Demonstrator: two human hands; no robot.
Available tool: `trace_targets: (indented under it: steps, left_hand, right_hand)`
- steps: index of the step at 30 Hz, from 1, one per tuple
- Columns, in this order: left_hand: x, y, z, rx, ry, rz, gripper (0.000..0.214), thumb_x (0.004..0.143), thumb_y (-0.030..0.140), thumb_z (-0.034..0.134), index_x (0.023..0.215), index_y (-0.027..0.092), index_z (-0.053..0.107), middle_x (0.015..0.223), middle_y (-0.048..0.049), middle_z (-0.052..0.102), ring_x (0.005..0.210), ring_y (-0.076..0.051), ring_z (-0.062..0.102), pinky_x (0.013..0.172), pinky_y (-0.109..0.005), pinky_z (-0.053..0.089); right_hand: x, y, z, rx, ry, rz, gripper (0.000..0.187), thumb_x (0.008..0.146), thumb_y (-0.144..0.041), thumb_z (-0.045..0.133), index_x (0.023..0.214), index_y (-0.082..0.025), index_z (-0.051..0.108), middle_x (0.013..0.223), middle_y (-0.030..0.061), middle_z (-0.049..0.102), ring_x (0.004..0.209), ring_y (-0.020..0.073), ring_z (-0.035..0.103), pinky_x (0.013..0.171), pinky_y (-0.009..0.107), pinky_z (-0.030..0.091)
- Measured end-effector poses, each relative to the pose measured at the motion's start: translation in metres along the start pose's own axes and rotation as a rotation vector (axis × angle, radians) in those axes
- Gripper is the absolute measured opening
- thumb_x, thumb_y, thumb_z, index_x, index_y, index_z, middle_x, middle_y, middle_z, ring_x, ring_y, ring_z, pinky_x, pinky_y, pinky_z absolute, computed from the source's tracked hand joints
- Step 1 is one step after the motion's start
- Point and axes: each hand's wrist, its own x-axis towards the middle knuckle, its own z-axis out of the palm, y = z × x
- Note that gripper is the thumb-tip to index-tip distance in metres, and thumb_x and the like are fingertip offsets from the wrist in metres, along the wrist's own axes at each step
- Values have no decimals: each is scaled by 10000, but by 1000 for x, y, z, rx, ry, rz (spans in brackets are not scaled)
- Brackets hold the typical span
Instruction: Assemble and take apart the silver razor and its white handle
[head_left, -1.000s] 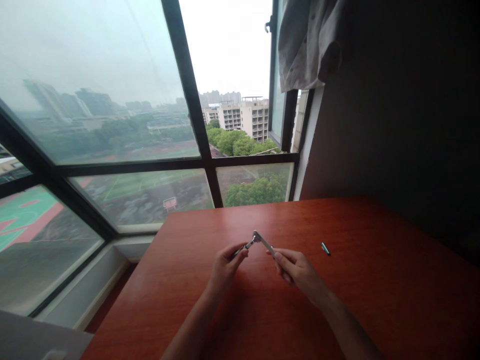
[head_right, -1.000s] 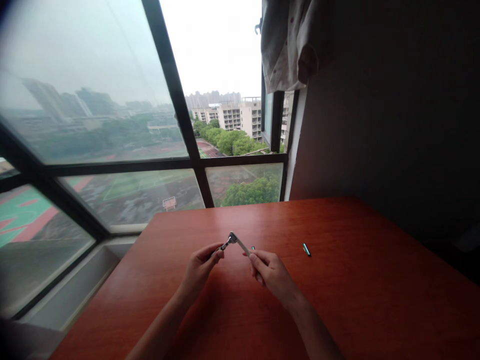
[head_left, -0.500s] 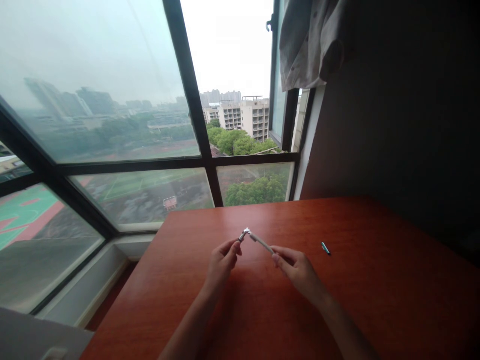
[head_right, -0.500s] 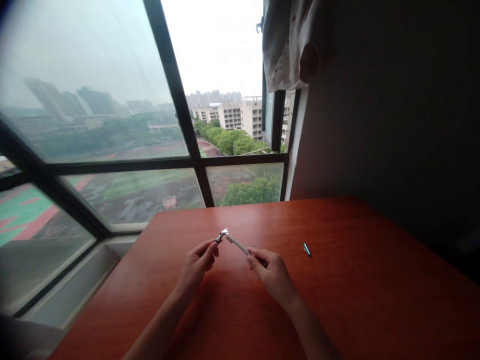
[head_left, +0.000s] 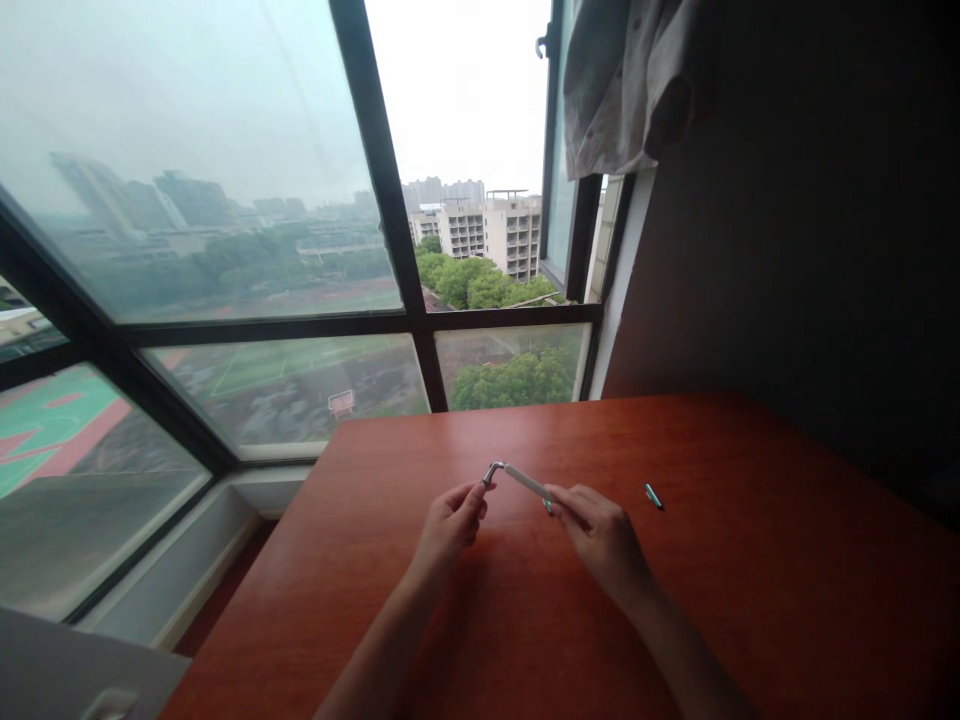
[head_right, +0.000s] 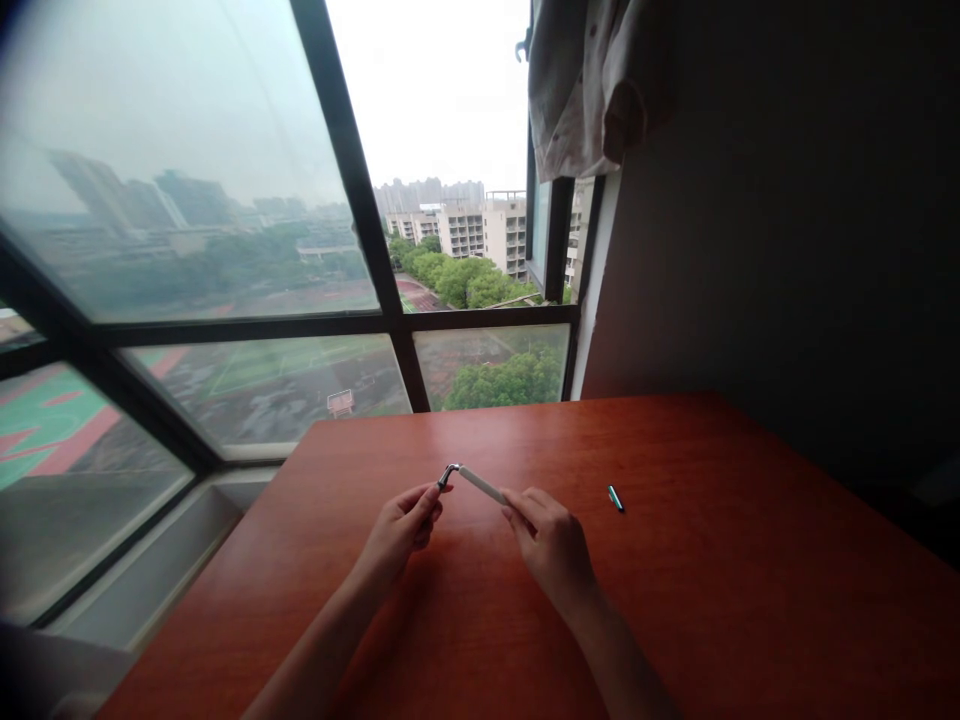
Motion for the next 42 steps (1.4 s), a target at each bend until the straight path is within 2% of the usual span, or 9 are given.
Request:
trace_targets:
  steps: [9, 24, 33, 42]
  left_hand:
    - [-1, -3, 2, 29, -20, -2, 596, 702, 581, 668, 1040, 91, 672, 562, 79, 371, 420, -36, 244, 394, -178, 172]
    - [5, -10, -5, 299, 54, 207, 497, 760, 565, 605, 902, 103, 720, 568, 30, 436, 496, -99, 363, 451, -206, 272]
    - [4, -14, -1, 284, -27, 157, 505, 770, 543, 613, 963, 89, 721, 565, 39, 426, 495, -92, 347, 452, -206, 250]
    - [3, -7, -2, 99, -12, 28, 606, 696, 597, 663, 1015, 81, 687, 558, 70, 376, 439, -53, 274, 415, -188, 179]
  right_hand:
    - [-2, -3, 0, -103, -22, 3, 302, 954, -315, 453, 1119, -213, 684, 805, 64, 665, 722, 179, 626, 678, 238, 463]
    - [-3, -4, 0, -273, -42, -21, 289, 965, -309, 447, 1110, -240, 687, 791, 54, 670, 725, 177, 630, 648, 234, 409]
    - [-4, -7, 2, -276, -45, -41, 283, 967, -302, 443, 1095, -244, 689, 803, 49, 673, 741, 178, 627, 646, 235, 403]
    - [-1, -7, -4, -232, -12, -9, 286, 966, -296, 449, 1116, -231, 684, 790, 44, 666, 728, 167, 625, 665, 223, 415]
